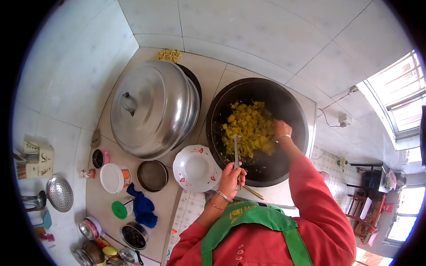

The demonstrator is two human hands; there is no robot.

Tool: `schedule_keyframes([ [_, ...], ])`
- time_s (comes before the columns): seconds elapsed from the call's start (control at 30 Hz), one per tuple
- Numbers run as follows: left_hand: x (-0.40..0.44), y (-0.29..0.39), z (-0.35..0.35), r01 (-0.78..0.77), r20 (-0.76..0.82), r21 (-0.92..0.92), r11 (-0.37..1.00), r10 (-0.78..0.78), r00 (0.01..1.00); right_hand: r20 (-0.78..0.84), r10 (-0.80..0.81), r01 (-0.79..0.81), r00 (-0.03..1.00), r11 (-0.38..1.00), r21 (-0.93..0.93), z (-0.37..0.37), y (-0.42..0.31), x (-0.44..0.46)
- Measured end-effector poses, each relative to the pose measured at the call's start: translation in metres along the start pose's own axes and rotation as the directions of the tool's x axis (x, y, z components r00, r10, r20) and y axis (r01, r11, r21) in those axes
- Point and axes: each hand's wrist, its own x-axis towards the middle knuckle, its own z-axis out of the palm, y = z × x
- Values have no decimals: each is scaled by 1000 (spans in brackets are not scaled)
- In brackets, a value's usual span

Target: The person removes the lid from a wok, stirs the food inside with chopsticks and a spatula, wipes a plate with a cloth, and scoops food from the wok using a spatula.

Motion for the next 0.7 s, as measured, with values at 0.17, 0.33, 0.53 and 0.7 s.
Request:
schedule_keyframes([
  [0.17, 2, 1, 2, 3, 1, -2, 1000, -3, 1000, 50, -278, 280, 959, 959, -41, -2, -35, -40],
  [0.33, 2, -2, 2, -1, -1, 22, 1000, 1, 1000, 199, -159, 139, 967, 984, 110, -31, -14, -68],
  [0.53, 0, -2, 6, 88, -16, -74, 993, -89, 996, 142, 7, -118, 990, 599, 792, -60, 21, -96],
  [0.7, 4, 5, 5, 262, 89, -231, 937, -248, 965, 83, 99, -116, 992, 407, 906, -59, 29, -120],
])
